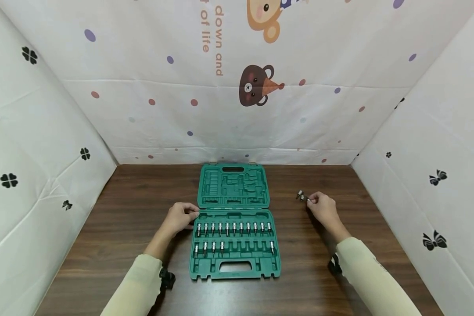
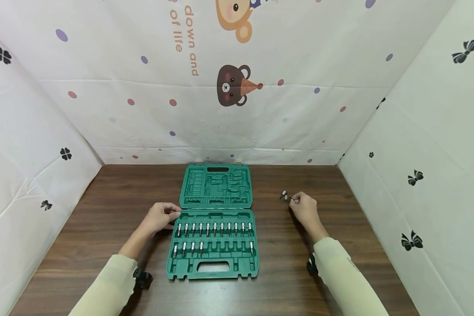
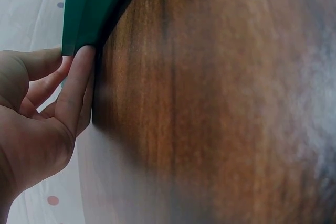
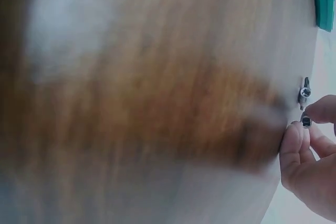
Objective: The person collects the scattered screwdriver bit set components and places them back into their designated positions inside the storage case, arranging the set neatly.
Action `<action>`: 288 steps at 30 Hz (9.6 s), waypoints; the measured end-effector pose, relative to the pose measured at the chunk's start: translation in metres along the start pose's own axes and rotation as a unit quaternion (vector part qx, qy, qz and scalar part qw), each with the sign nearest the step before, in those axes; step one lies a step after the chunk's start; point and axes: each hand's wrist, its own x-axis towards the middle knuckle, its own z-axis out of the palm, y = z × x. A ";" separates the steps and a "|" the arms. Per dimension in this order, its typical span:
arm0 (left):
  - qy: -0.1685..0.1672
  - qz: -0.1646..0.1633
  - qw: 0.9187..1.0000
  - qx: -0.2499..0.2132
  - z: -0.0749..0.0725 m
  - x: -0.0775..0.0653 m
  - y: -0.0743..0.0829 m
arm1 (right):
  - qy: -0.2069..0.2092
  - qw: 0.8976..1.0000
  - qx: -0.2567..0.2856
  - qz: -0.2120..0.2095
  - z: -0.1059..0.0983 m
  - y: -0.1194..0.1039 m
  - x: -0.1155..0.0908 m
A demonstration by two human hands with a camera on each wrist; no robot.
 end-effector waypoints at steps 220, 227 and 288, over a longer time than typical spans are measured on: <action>0.001 0.006 1.000 0.021 0.001 -0.002 0.001 | -0.121 0.954 0.111 -0.249 0.003 -0.082 -0.046; 0.004 0.011 1.000 0.025 0.001 -0.001 0.000 | -0.066 0.969 0.070 -0.226 -0.003 -0.062 -0.034; 0.005 0.007 1.000 0.005 0.002 -0.002 0.001 | -0.075 0.959 -0.094 -0.255 -0.004 0.015 0.029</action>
